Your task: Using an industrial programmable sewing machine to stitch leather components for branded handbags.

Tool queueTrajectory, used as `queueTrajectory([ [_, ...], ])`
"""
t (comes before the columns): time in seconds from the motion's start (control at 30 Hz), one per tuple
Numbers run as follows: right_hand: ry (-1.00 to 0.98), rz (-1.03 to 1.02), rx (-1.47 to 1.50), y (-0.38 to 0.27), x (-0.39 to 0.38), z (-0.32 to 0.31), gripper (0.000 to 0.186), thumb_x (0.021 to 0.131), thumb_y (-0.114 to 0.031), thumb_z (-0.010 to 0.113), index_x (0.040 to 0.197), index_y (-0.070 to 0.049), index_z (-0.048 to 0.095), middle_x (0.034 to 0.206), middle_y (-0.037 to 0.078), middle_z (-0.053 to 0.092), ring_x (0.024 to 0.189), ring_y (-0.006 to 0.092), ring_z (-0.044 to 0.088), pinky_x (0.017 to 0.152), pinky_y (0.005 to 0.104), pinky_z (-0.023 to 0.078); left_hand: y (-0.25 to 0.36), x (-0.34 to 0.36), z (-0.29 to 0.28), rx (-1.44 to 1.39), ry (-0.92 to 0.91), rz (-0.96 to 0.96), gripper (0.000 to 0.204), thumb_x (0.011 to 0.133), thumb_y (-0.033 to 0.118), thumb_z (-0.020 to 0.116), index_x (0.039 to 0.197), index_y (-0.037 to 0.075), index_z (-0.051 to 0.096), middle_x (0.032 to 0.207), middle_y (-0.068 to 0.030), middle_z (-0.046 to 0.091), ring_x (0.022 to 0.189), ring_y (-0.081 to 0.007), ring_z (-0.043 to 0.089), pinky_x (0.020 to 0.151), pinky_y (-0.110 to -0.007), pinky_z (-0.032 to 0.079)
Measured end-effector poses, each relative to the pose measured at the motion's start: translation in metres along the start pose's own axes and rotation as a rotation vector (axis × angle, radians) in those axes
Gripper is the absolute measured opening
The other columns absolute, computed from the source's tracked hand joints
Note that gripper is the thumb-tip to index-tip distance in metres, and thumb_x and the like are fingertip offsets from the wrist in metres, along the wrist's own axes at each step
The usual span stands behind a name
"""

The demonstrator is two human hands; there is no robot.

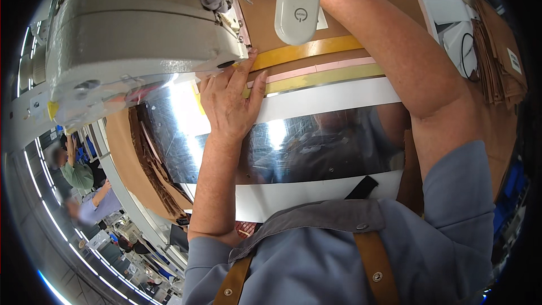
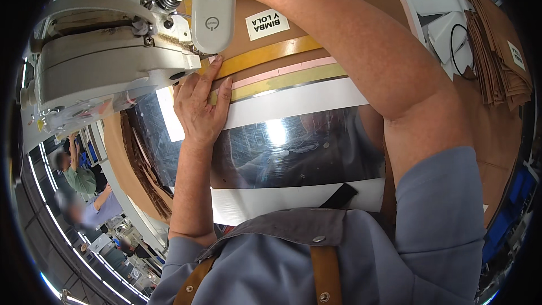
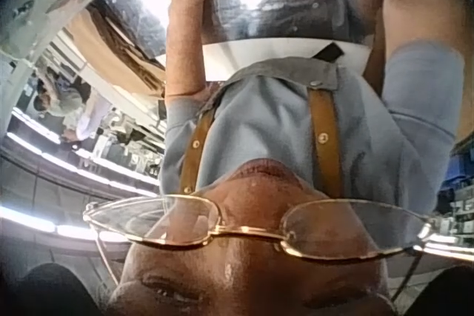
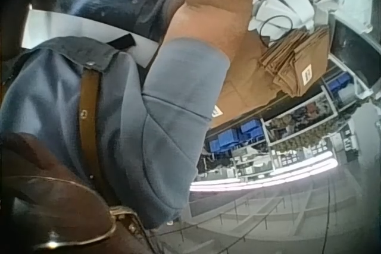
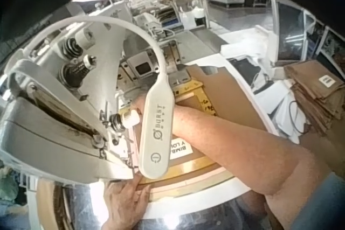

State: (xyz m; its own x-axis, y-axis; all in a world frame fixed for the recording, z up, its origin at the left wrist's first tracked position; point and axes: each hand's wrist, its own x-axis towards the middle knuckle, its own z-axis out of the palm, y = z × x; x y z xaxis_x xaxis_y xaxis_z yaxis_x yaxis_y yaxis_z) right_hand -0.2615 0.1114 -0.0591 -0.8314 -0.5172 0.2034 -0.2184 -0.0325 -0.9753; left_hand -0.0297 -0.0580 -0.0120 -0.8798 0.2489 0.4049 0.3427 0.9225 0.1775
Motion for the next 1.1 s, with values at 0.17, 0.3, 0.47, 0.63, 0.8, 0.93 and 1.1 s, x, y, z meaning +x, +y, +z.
queueTrajectory([
  [0.17,0.041,-0.062,-0.198,-0.003,0.004,0.012,0.020,0.096,-0.025,0.065,0.097,-0.007,0.074,0.092,0.010,0.072,0.083,0.0234,0.069,0.071,0.0367,0.055,-0.002,0.002,0.001,0.010,-0.049,0.048,0.044,0.089,0.026,0.079,0.132,0.016,0.074,0.078,-0.0037,0.063,0.073,-0.0214,0.060,0.074,-0.037,0.044],
  [0.3,0.071,-0.106,-0.359,-0.002,-0.002,0.007,0.022,0.095,-0.028,0.065,0.099,-0.008,0.074,0.095,0.010,0.073,0.085,0.0244,0.070,0.073,0.0376,0.055,0.002,0.006,-0.002,-0.027,-0.121,-0.030,0.042,0.089,0.028,0.079,0.129,0.016,0.074,0.083,-0.0043,0.068,0.078,-0.0220,0.065,0.078,-0.037,0.046],
  [0.47,0.096,-0.167,-0.556,-0.003,0.002,0.014,0.025,0.095,-0.031,0.066,0.102,-0.009,0.075,0.098,0.011,0.075,0.088,0.0256,0.072,0.075,0.0387,0.056,-0.008,0.006,0.001,-0.116,-0.044,0.005,0.040,0.089,0.030,0.078,0.125,0.012,0.074,0.096,-0.0079,0.075,0.085,-0.0242,0.070,0.084,-0.037,0.050],
  [0.63,0.145,-0.243,-0.773,-0.010,-0.002,0.026,0.027,0.094,-0.034,0.066,0.104,-0.010,0.076,0.101,0.012,0.076,0.091,0.0267,0.073,0.078,0.0399,0.056,-0.004,0.010,-0.003,-0.070,-0.130,-0.013,0.037,0.089,0.030,0.078,0.121,0.011,0.073,0.095,-0.0117,0.076,0.085,-0.0280,0.072,0.081,-0.040,0.053],
  [0.8,0.111,-0.203,-0.928,-0.011,0.006,0.025,0.032,0.095,-0.037,0.061,0.109,-0.014,0.077,0.106,0.012,0.077,0.099,0.0290,0.074,0.082,0.0429,0.057,-0.006,0.008,0.002,-0.082,-0.100,0.020,0.037,0.089,0.029,0.078,0.121,0.011,0.073,0.093,-0.0119,0.076,0.081,-0.0291,0.071,0.078,-0.040,0.053],
  [0.93,0.145,-0.304,-0.886,-0.005,0.009,0.031,0.030,0.096,-0.034,0.060,0.107,-0.012,0.077,0.104,0.011,0.077,0.099,0.0292,0.074,0.082,0.0401,0.058,-0.006,0.007,0.000,-0.054,-0.110,0.002,0.038,0.089,0.028,0.078,0.122,0.011,0.073,0.096,-0.0103,0.077,0.080,-0.0281,0.070,0.078,-0.040,0.052],
  [1.1,0.133,-0.337,-0.973,-0.010,0.008,0.026,0.026,0.097,-0.027,0.059,0.109,-0.010,0.075,0.107,0.011,0.077,0.100,0.0283,0.073,0.083,0.0409,0.058,-0.007,0.006,0.005,-0.055,-0.075,0.038,0.039,0.089,0.026,0.077,0.124,0.010,0.072,0.100,-0.0093,0.077,0.081,-0.0270,0.070,0.078,-0.039,0.051],
])
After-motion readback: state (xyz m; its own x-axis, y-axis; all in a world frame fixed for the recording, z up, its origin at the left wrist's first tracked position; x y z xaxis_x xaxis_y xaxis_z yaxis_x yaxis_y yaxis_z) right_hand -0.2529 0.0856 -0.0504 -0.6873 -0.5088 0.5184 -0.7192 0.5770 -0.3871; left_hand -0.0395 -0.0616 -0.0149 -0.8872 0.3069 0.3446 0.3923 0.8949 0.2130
